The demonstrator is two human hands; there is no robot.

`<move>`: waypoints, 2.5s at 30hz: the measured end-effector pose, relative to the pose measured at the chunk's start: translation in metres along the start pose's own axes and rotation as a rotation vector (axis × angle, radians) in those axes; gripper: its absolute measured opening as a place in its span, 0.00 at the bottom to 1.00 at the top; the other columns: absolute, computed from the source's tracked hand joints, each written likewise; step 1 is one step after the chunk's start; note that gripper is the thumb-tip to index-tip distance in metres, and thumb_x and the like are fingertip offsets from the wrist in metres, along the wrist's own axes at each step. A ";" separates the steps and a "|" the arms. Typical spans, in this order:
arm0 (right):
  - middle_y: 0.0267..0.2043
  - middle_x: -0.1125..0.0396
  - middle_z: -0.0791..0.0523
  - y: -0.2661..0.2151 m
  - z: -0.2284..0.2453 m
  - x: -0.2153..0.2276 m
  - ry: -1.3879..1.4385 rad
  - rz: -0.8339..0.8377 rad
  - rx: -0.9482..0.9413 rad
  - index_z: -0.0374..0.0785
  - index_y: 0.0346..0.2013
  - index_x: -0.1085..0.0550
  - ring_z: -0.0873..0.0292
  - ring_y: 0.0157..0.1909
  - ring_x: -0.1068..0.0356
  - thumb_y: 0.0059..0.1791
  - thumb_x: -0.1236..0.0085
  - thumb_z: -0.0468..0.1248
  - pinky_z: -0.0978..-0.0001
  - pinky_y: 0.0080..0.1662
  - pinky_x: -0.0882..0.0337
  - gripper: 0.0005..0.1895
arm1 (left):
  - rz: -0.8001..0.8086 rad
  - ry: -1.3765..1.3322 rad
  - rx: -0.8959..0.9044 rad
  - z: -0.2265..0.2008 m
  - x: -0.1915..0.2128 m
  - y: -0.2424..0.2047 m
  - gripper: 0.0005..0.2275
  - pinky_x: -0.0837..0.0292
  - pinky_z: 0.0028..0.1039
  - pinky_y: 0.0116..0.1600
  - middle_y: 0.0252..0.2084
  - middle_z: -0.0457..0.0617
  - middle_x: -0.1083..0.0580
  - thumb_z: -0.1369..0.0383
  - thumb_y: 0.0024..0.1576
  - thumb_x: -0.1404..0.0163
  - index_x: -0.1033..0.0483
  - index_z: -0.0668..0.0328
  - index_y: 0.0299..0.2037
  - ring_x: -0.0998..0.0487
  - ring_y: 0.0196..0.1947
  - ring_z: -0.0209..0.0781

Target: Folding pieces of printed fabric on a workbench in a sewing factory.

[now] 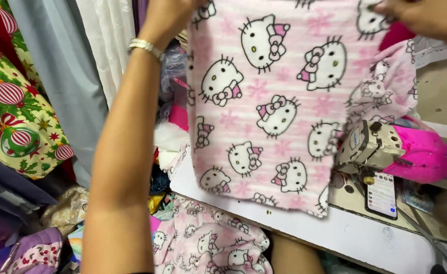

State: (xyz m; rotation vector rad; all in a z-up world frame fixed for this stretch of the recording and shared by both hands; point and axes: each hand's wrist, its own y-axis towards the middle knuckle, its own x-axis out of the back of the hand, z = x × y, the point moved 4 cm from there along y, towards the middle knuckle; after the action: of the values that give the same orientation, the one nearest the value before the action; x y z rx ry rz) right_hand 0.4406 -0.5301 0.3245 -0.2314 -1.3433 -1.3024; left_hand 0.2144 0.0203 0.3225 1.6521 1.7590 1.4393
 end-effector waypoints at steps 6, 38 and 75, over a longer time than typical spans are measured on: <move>0.54 0.29 0.50 -0.009 0.113 -0.020 0.109 -0.046 -0.004 0.34 0.55 0.26 0.51 0.57 0.31 0.63 0.45 0.26 0.56 0.60 0.32 0.07 | 0.069 0.001 -0.045 -0.005 -0.008 0.021 0.07 0.34 0.20 0.45 0.39 0.44 0.26 0.81 0.64 0.42 0.26 0.60 0.41 0.29 0.39 0.29; 0.58 0.28 0.51 -0.363 0.174 -0.212 0.425 -0.059 -0.584 0.34 0.57 0.26 0.61 0.32 0.30 0.55 0.49 0.31 0.74 0.35 0.26 0.15 | 0.141 -0.267 0.972 0.071 -0.129 -0.308 0.09 0.41 0.13 0.22 0.34 0.43 0.25 0.64 0.65 0.51 0.24 0.58 0.50 0.37 0.20 0.28; 0.48 0.24 0.50 -0.226 0.048 -0.312 0.222 0.043 -0.395 0.44 0.51 0.21 0.43 0.54 0.26 0.53 0.39 0.33 0.53 0.56 0.29 0.12 | 0.416 -0.156 0.737 0.244 -0.189 -0.206 0.13 0.30 0.45 0.58 0.43 0.61 0.18 0.76 0.52 0.39 0.20 0.66 0.48 0.19 0.50 0.60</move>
State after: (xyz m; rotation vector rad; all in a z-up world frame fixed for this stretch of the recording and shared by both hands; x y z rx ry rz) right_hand 0.3296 -0.4048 -0.0260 -0.3726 -0.8834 -1.5024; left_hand 0.3455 -0.0027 -0.0242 2.5369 2.0738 0.7721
